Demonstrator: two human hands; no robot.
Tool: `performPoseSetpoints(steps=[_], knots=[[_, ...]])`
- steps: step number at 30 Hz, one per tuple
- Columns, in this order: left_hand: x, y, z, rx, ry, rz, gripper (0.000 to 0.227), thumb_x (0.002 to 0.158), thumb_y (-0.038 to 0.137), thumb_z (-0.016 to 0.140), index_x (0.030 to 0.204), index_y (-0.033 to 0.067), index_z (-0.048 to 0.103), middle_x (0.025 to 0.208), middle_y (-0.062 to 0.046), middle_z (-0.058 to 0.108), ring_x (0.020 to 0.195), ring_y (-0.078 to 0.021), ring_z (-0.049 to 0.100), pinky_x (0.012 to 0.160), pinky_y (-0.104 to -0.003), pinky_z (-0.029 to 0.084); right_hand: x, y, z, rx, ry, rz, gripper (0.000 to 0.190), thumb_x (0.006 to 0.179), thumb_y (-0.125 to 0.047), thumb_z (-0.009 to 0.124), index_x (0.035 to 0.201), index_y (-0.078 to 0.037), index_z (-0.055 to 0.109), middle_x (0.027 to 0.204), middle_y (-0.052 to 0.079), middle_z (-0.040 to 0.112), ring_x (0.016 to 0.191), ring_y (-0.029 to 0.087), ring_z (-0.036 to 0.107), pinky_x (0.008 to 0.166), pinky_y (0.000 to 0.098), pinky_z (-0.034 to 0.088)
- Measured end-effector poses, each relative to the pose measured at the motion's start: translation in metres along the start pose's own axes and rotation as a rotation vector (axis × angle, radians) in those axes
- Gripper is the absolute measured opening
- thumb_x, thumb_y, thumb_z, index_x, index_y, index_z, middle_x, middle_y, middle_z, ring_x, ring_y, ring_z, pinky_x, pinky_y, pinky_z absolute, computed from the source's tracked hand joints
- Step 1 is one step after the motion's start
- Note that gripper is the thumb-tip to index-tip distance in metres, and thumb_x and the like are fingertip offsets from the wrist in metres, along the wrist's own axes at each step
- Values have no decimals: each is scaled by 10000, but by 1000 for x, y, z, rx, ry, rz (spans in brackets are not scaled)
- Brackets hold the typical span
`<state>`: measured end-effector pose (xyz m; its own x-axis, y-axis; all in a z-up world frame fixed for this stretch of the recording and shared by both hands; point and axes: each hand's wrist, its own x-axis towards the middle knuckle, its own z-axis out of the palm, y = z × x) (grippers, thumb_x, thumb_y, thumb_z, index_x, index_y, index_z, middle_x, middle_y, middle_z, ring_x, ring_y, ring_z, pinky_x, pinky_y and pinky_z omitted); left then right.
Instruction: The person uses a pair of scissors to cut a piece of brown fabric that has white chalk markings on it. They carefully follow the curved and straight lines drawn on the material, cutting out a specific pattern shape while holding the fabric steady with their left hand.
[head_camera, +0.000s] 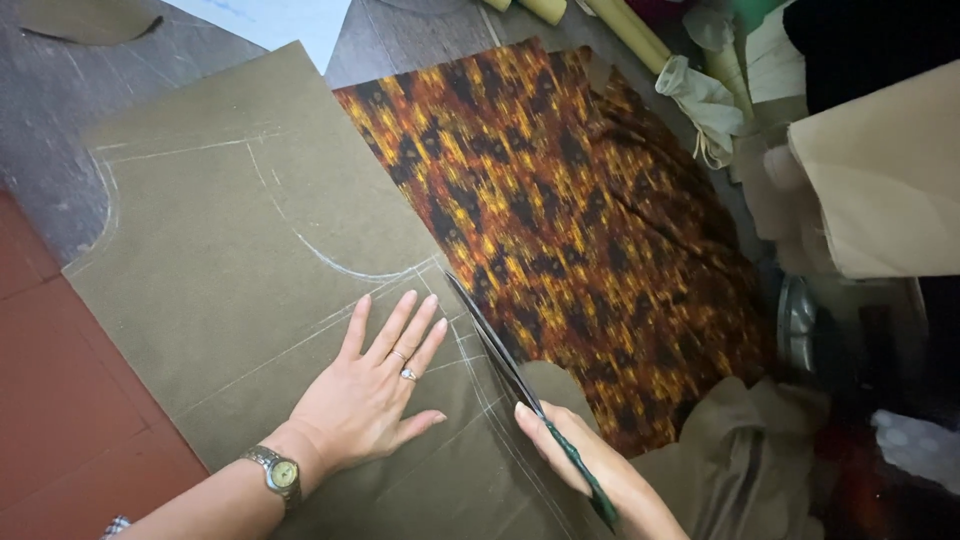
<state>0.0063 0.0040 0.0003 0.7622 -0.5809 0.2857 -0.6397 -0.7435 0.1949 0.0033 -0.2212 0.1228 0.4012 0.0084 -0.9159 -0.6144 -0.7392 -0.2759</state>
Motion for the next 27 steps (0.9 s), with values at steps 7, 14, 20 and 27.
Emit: performPoseSetpoints(steps=[7,14,20,27], knots=[[0,0,-1,-12,6,-5,953,836,734,292,1489,41,238,1574,-190,194,1475,-365,138,1152,-624,128,-1,3,0,3,71,-13,423,1007,-503,445,749,-183,343,734,-70,322,664,80,333,644,282,249],[0,-1,-1,-21,12,-12,956,840,729,282,1491,32,222,1574,-181,191,1482,-361,119,1157,-628,118,-1,-26,-3,-4,4,-11,386,983,-526,375,802,-185,365,780,-60,378,708,83,384,695,262,326],[0,-1,-2,-21,-6,-20,956,833,723,286,1485,25,238,1572,-182,201,1480,-359,125,1162,-630,110,16,-18,-3,-27,7,-93,405,980,-528,386,774,-180,366,726,-66,376,648,66,378,636,276,330],[0,-2,-3,-34,-2,-16,945,843,709,281,1484,17,232,1573,-183,196,1480,-362,124,1160,-631,113,15,-26,-3,-9,6,-95,420,980,-528,406,747,-181,365,670,-54,366,595,74,357,614,281,307]])
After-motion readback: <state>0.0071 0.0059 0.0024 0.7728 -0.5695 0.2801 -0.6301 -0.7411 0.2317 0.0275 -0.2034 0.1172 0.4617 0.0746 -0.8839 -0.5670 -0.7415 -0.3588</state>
